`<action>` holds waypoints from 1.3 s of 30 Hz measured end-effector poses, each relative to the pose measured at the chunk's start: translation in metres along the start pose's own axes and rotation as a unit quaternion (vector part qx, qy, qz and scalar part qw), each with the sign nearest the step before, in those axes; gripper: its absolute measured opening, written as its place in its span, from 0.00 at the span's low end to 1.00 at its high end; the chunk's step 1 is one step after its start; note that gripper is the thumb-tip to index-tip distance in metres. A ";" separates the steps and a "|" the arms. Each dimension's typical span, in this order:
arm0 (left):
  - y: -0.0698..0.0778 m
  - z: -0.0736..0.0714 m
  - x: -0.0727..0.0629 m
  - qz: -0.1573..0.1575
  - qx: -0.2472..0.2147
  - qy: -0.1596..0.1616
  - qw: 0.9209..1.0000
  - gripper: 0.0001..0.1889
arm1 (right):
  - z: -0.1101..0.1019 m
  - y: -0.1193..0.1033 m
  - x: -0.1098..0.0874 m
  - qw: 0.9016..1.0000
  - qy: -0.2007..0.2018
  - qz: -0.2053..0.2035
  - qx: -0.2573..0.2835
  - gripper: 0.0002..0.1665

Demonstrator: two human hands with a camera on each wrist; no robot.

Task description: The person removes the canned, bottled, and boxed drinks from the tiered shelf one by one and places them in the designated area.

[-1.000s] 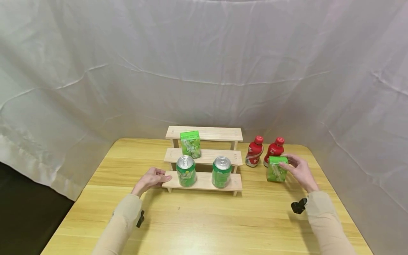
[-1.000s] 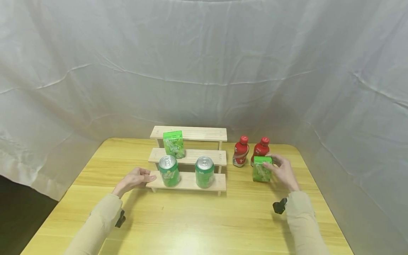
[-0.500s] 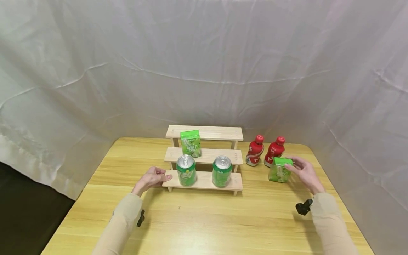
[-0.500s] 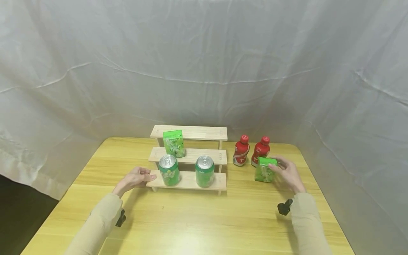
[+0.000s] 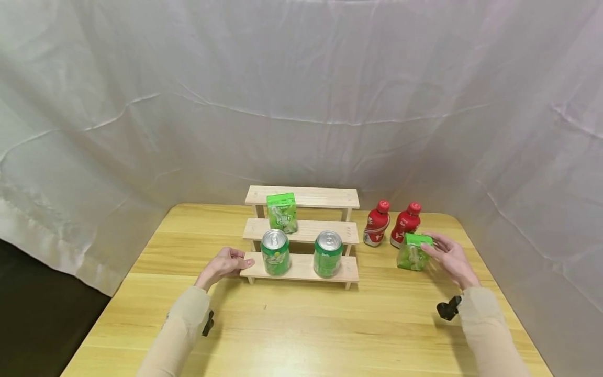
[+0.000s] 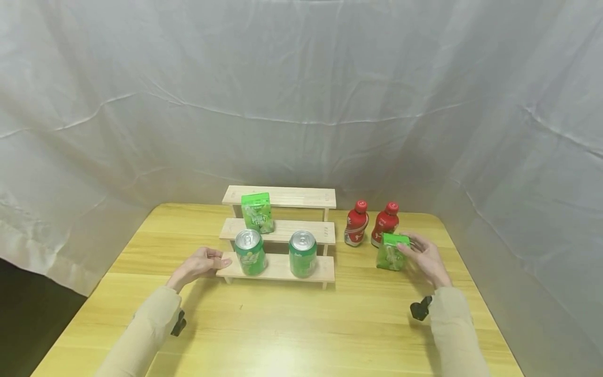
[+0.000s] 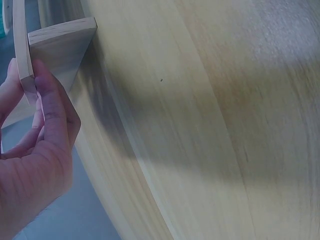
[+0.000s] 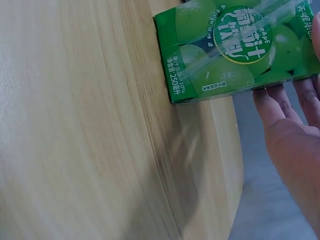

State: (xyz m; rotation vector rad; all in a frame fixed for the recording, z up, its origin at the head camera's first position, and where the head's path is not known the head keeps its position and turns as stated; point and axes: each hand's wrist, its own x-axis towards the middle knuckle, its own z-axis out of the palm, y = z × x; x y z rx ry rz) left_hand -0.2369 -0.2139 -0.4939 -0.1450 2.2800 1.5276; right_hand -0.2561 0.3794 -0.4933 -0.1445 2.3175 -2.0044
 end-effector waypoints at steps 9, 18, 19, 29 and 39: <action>-0.001 -0.001 0.000 0.002 0.004 -0.003 1.000 0.32 | -0.001 -0.001 0.000 0.999 -0.009 0.011 0.052 0.24; -0.001 0.000 0.001 0.002 0.002 -0.002 1.000 0.33 | -0.001 -0.002 0.000 1.000 -0.009 0.015 0.023 0.26; -0.001 0.000 0.001 0.003 0.003 -0.002 1.000 0.33 | -0.001 -0.003 0.000 1.000 -0.006 0.020 0.001 0.28; -0.001 0.000 0.000 0.003 0.002 -0.004 1.000 0.33 | 0.005 -0.013 0.002 0.998 0.030 0.008 -0.046 0.34; -0.001 -0.001 -0.001 0.002 0.004 -0.004 1.000 0.33 | 0.021 -0.038 0.007 0.996 0.075 -0.048 0.014 0.25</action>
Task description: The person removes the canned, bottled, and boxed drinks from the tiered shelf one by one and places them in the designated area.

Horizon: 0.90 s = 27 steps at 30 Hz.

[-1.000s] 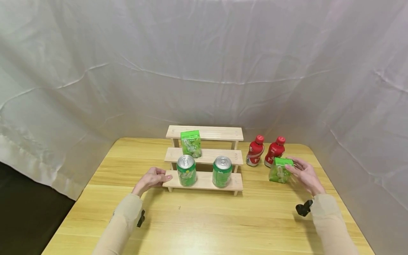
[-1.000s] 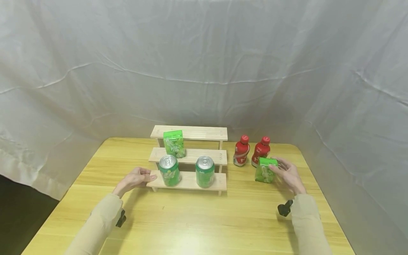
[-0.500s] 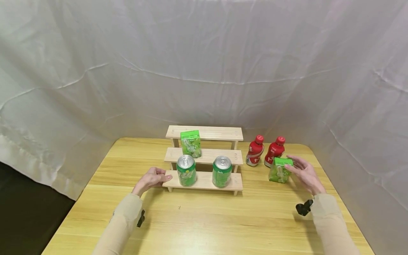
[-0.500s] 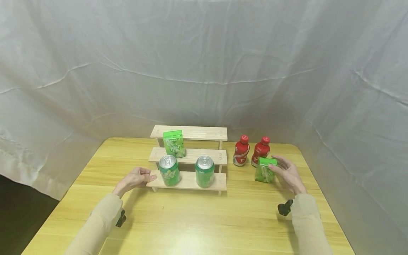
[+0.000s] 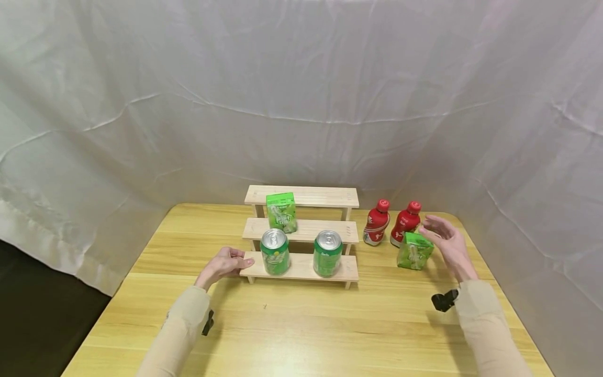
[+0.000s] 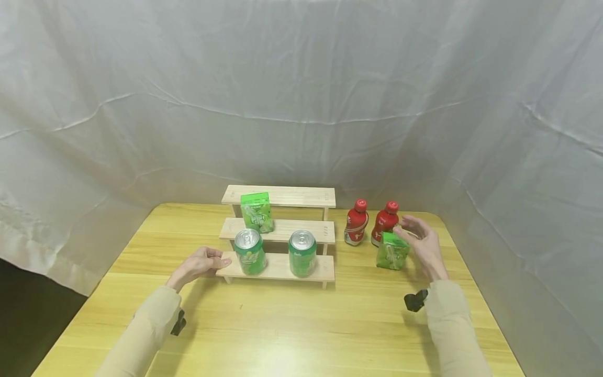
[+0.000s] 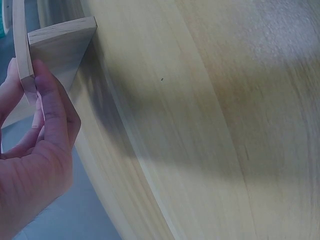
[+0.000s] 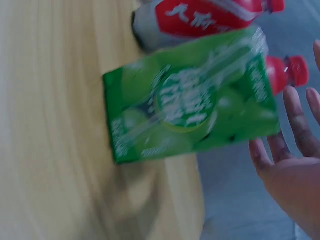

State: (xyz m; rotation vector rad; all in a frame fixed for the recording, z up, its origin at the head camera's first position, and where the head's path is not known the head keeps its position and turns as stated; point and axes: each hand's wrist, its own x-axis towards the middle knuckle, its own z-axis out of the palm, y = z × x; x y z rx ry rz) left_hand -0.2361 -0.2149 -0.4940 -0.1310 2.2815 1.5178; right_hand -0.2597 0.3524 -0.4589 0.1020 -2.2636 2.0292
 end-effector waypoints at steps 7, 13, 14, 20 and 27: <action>0.001 0.000 0.000 -0.001 -0.006 -0.001 1.000 0.32 | 0.017 -0.020 0.004 1.000 0.008 -0.018 0.003 0.32; 0.001 -0.001 -0.001 0.003 -0.005 -0.006 1.000 0.32 | 0.036 -0.039 0.007 0.998 -0.004 -0.055 0.009 0.30; 0.001 0.000 -0.001 0.004 -0.005 -0.006 1.000 0.33 | 0.039 -0.042 0.006 0.998 -0.005 -0.061 0.006 0.30; 0.002 0.000 -0.001 0.001 -0.004 -0.004 1.000 0.32 | 0.058 -0.058 0.007 0.996 -0.028 -0.082 -0.003 0.23; 0.002 0.000 -0.001 -0.001 0.001 -0.002 1.000 0.31 | 0.085 -0.075 0.009 0.994 -0.070 -0.088 -0.013 0.26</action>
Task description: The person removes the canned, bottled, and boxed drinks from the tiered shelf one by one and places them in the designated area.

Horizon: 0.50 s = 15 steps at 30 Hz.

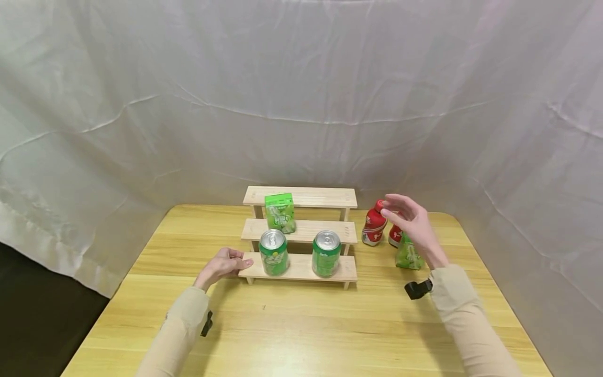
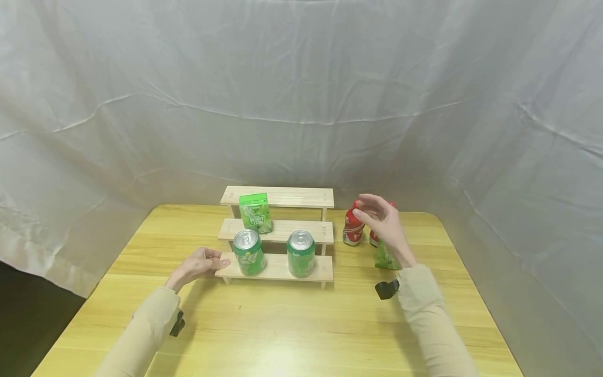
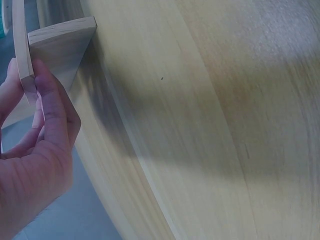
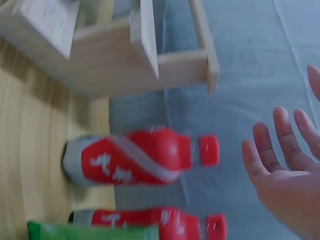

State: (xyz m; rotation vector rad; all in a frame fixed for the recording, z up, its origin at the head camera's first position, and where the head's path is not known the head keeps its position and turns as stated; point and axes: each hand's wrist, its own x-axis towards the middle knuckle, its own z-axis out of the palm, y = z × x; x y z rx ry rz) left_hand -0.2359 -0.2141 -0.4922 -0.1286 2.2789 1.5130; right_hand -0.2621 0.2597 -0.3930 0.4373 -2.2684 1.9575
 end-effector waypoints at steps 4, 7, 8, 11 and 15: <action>0.000 -0.001 0.000 0.003 0.003 -0.002 1.000 0.32 | 0.016 -0.007 0.004 1.000 -0.022 0.001 -0.009 0.28; -0.001 -0.001 -0.001 0.005 0.002 -0.004 1.000 0.33 | 0.029 -0.011 0.008 0.999 -0.041 0.001 -0.017 0.28; -0.001 -0.001 -0.001 0.005 0.001 -0.004 1.000 0.33 | 0.033 -0.013 0.009 0.999 -0.048 0.003 -0.021 0.28; -0.001 -0.001 -0.001 0.003 -0.002 -0.003 1.000 0.32 | 0.044 -0.019 0.013 0.998 -0.062 0.012 -0.026 0.30; -0.001 0.000 -0.001 0.003 -0.002 -0.001 1.000 0.32 | 0.057 -0.029 0.018 0.996 -0.080 0.030 -0.037 0.31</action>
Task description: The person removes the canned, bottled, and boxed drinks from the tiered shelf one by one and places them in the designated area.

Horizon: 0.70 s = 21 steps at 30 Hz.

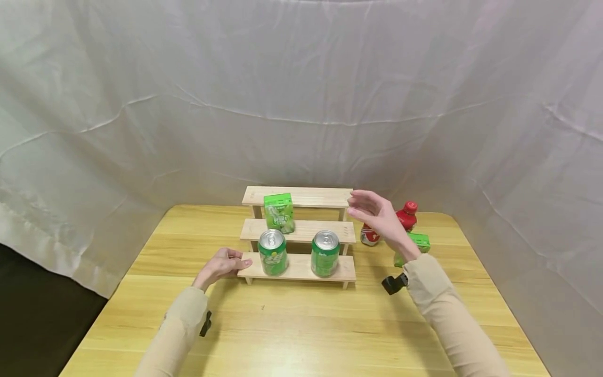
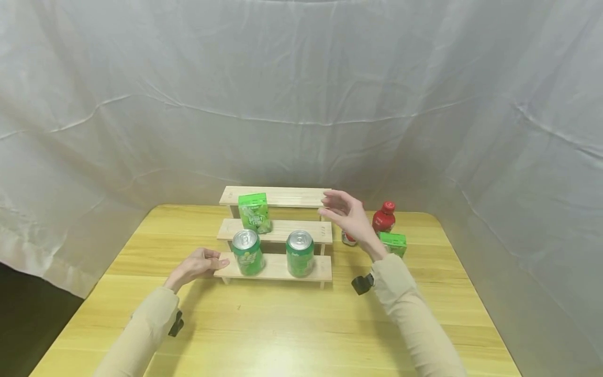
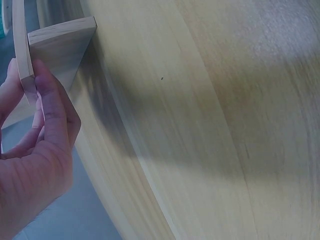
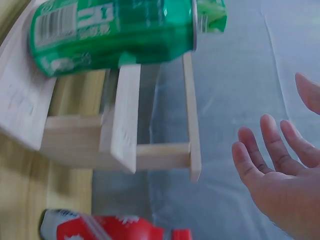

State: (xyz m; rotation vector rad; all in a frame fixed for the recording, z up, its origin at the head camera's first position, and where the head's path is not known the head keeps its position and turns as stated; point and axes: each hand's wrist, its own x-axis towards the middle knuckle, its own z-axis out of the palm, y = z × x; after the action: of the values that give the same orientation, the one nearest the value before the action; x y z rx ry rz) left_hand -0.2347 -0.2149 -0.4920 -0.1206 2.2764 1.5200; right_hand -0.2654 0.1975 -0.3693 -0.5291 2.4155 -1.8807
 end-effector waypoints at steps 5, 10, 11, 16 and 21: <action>0.000 0.000 -0.001 0.003 0.003 -0.005 1.000 0.33 | 0.011 -0.014 0.007 0.999 -0.027 0.004 -0.023 0.31; 0.000 -0.001 0.000 0.002 0.003 -0.004 1.000 0.33 | 0.024 -0.030 0.016 0.998 -0.053 0.000 -0.030 0.30; 0.000 -0.001 0.001 0.002 0.000 -0.004 1.000 0.33 | 0.027 -0.033 0.018 0.998 -0.058 -0.002 -0.031 0.30; -0.001 0.000 0.003 0.006 -0.007 -0.006 1.000 0.32 | 0.041 -0.043 0.028 0.996 -0.079 -0.012 -0.040 0.31; 0.000 0.000 0.003 0.008 0.001 -0.004 1.000 0.32 | 0.056 -0.043 0.038 0.995 -0.094 0.001 -0.041 0.32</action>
State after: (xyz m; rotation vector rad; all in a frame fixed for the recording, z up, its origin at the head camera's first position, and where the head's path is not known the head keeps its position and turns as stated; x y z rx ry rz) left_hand -0.2371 -0.2150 -0.4930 -0.0965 2.2774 1.5227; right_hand -0.2775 0.1257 -0.3365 -0.6747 2.3767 -1.6533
